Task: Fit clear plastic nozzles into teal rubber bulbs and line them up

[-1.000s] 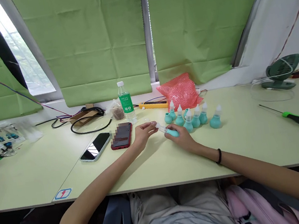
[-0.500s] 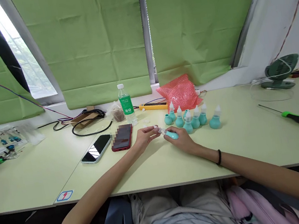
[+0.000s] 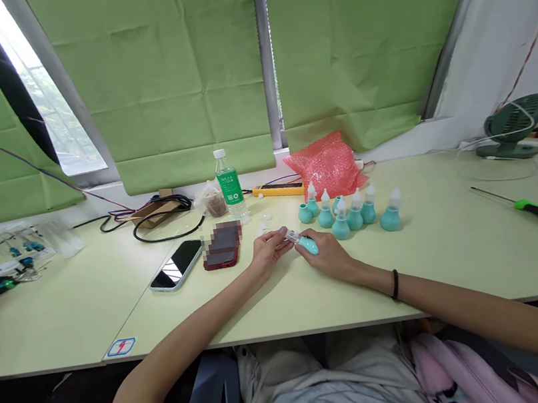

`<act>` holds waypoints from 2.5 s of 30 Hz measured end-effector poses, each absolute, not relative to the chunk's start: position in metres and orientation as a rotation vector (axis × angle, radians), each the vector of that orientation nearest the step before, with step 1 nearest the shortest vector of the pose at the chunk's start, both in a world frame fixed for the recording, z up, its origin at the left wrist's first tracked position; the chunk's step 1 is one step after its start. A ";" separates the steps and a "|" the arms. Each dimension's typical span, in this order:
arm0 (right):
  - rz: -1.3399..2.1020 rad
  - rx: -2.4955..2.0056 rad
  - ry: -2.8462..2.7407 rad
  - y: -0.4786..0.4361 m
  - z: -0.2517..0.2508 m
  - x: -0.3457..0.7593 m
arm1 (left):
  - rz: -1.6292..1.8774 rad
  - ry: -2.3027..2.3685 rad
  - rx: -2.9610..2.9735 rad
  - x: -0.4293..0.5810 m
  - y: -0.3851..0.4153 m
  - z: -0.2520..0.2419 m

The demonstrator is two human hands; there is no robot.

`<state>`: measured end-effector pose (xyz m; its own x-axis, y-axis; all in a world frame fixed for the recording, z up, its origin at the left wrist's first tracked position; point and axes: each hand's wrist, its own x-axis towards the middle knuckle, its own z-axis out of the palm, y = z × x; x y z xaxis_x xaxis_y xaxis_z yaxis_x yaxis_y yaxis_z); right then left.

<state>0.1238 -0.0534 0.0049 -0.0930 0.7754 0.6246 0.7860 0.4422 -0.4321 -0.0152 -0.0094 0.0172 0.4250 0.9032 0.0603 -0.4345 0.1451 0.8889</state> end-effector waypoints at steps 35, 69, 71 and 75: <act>0.584 -1.018 -1.572 -0.054 0.019 0.120 | 1.067 0.519 1.204 -0.014 -0.020 0.045; -0.115 -1.210 -1.810 -0.013 -0.009 0.151 | 0.431 1.086 2.766 -0.037 0.086 0.045; -0.124 -1.233 -1.761 -0.014 -0.009 0.151 | 0.464 1.085 2.774 -0.035 0.086 0.043; -0.204 -1.216 -1.686 -0.018 -0.004 0.149 | 0.533 1.059 2.780 -0.031 0.092 0.038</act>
